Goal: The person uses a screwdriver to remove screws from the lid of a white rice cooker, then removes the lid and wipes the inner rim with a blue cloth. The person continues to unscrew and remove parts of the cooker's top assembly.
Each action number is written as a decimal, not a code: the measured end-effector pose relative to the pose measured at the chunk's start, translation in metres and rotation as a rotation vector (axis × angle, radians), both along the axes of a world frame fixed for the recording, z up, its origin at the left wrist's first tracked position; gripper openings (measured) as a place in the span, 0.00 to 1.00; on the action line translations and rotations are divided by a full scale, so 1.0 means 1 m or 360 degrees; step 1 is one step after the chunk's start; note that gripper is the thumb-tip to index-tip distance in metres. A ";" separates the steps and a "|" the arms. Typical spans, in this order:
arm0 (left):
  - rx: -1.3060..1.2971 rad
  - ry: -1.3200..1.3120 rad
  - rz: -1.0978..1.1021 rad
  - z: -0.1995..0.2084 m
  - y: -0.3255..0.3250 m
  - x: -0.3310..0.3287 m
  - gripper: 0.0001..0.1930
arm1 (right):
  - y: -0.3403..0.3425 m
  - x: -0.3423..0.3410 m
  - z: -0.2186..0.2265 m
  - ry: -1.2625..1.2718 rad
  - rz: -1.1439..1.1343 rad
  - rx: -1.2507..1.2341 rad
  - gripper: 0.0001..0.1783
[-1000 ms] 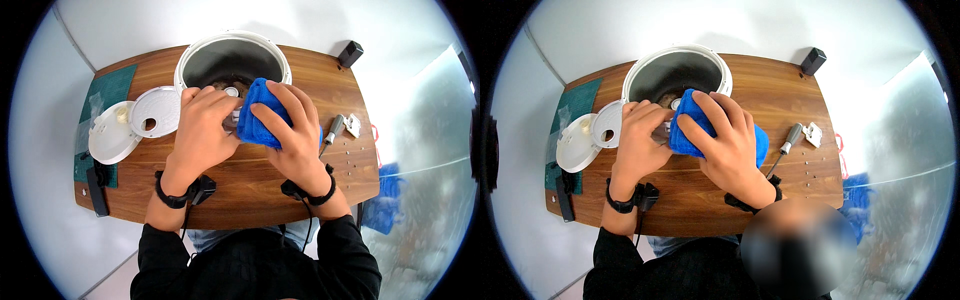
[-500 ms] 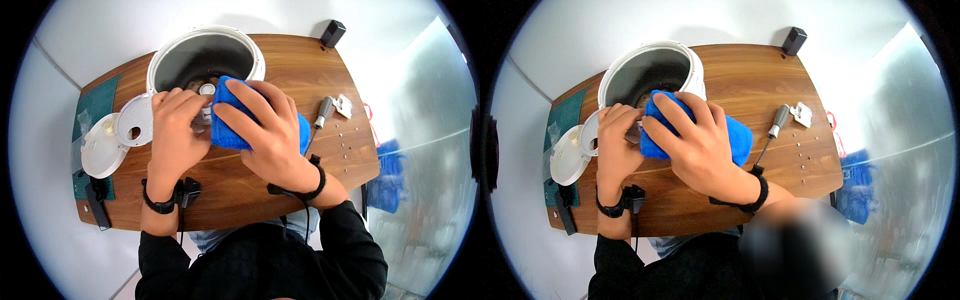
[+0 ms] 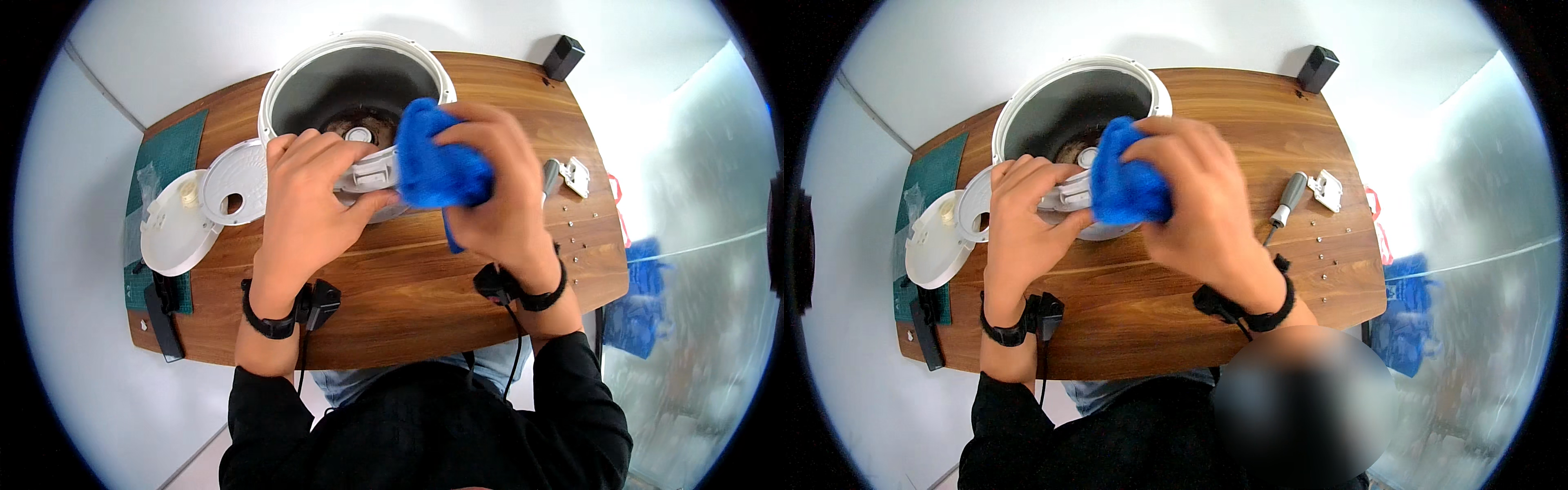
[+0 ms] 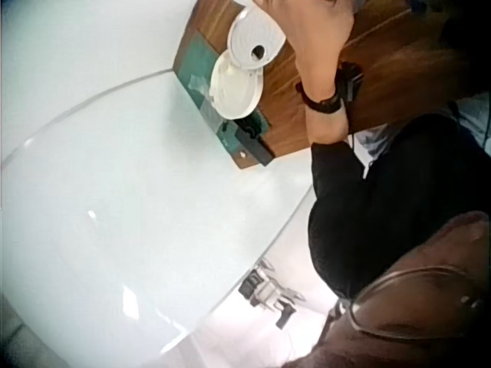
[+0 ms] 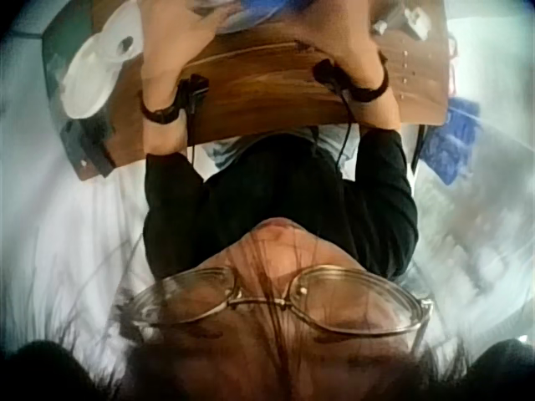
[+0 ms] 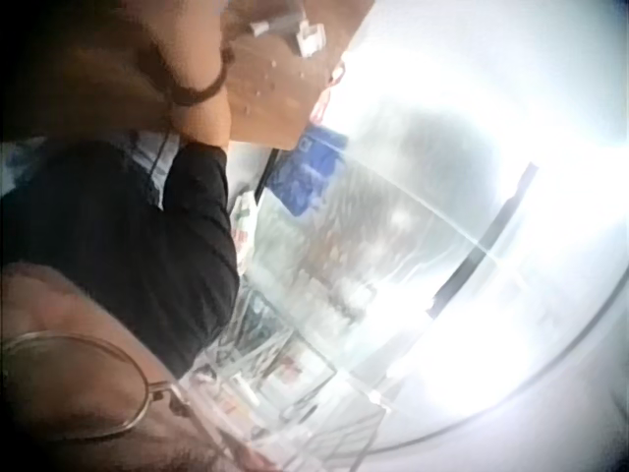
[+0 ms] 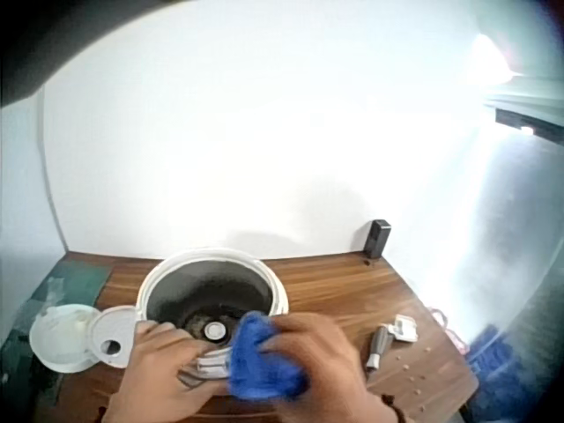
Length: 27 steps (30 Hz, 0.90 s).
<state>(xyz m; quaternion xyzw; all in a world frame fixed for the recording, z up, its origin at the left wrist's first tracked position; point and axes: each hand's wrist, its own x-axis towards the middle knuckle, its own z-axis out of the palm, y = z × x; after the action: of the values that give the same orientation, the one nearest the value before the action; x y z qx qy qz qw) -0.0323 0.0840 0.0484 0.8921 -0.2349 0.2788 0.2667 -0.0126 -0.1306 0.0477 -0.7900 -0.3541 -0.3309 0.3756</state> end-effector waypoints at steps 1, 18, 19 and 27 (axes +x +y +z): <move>-0.0018 -0.0015 -0.0005 0.000 0.000 0.000 0.18 | -0.006 0.003 0.000 0.0047 -0.0009 0.0072 0.34; 0.0013 -0.0029 0.0005 -0.002 0.003 0.001 0.18 | 0.015 -0.023 0.011 0.0088 0.0130 -0.0371 0.33; 0.0011 -0.0017 0.0006 -0.003 0.004 0.000 0.18 | 0.013 -0.019 0.013 0.0124 0.0142 -0.0362 0.32; -0.0025 -0.0006 -0.0034 -0.002 0.000 0.001 0.20 | 0.001 -0.005 0.009 -0.0003 0.0035 -0.0375 0.31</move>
<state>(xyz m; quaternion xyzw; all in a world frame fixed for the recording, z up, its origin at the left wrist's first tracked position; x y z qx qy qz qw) -0.0313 0.0842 0.0468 0.8870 -0.2428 0.2794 0.2763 -0.0173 -0.1294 0.0572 -0.8244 -0.3996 -0.2836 0.2833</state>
